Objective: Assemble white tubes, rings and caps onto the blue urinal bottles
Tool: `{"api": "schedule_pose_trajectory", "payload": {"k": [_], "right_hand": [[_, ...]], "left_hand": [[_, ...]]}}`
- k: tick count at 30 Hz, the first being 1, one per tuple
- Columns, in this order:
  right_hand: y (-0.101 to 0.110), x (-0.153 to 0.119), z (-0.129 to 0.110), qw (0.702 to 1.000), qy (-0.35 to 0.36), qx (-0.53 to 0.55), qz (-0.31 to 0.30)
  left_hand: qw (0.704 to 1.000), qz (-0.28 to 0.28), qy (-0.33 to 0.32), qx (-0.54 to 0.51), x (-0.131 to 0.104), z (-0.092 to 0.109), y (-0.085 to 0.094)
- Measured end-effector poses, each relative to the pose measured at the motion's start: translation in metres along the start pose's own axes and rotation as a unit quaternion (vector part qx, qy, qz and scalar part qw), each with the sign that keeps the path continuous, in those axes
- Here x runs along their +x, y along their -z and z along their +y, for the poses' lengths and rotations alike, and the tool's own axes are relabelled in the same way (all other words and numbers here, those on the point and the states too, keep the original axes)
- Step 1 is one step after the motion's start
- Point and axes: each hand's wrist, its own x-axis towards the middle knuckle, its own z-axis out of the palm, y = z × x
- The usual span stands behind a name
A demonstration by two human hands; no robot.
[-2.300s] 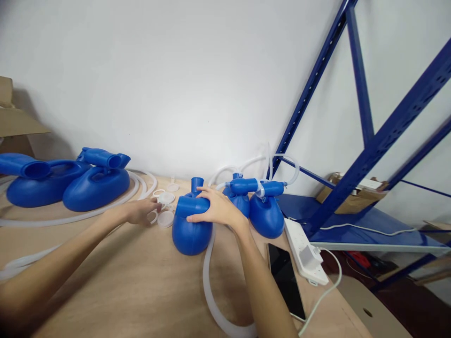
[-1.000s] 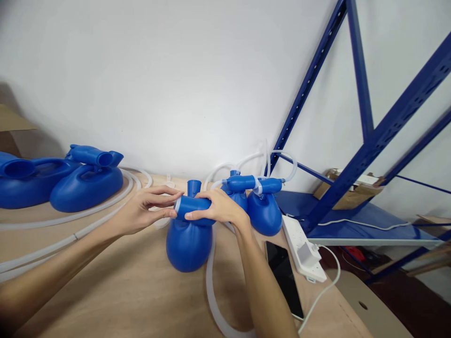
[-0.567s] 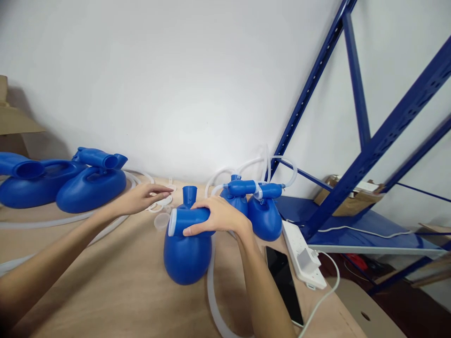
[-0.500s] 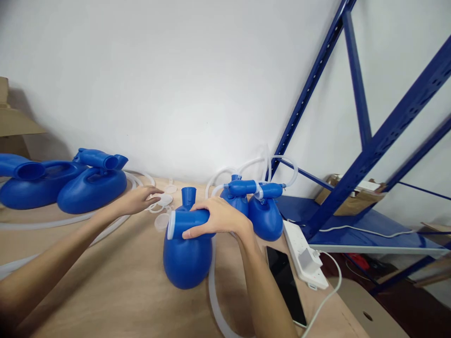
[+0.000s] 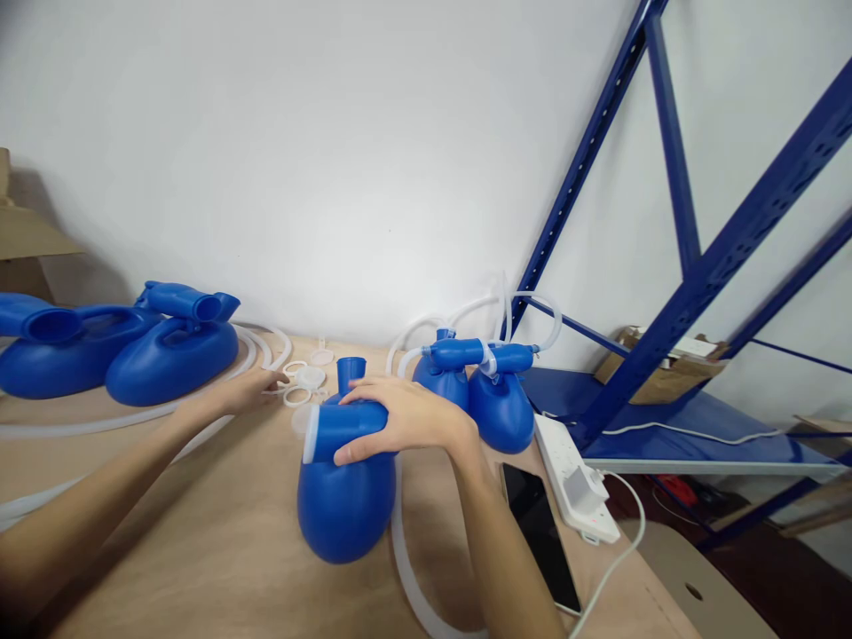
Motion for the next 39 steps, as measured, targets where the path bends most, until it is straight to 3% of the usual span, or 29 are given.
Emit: {"api": "schedule_pose_trajectory", "payload": {"k": [5,8,11,15,18,25,32,39], "right_hand": [[-0.001,0.003,-0.004,0.999,-0.008,0.021,-0.042],[0.000,0.003,-0.007,0.998,0.008,0.036,-0.059],[0.001,0.002,-0.012,0.993,0.038,0.062,-0.092],[0.000,0.000,-0.019,0.991,0.039,0.065,-0.108],[-0.001,0.000,-0.018,0.991,0.043,0.069,-0.104],[-0.002,0.002,-0.011,0.993,0.058,0.065,-0.082],[-0.004,0.004,-0.008,0.993,0.061,0.068,-0.077],[-0.005,0.005,-0.006,0.992,0.058,0.075,-0.079]], "left_hand": [[0.992,0.088,-0.015,-0.086,-0.006,0.025,0.018],[0.972,0.154,-0.021,-0.179,-0.011,0.052,0.030],[0.942,0.179,-0.025,-0.281,-0.016,0.077,0.038],[0.926,0.127,-0.027,-0.354,-0.025,0.094,0.044],[0.935,0.075,-0.032,-0.346,-0.029,0.098,0.048],[0.940,0.030,-0.017,-0.339,-0.032,0.100,0.046],[0.896,0.070,0.054,-0.435,-0.032,0.116,0.030],[0.860,0.070,0.072,-0.500,-0.032,0.128,0.029]]}}
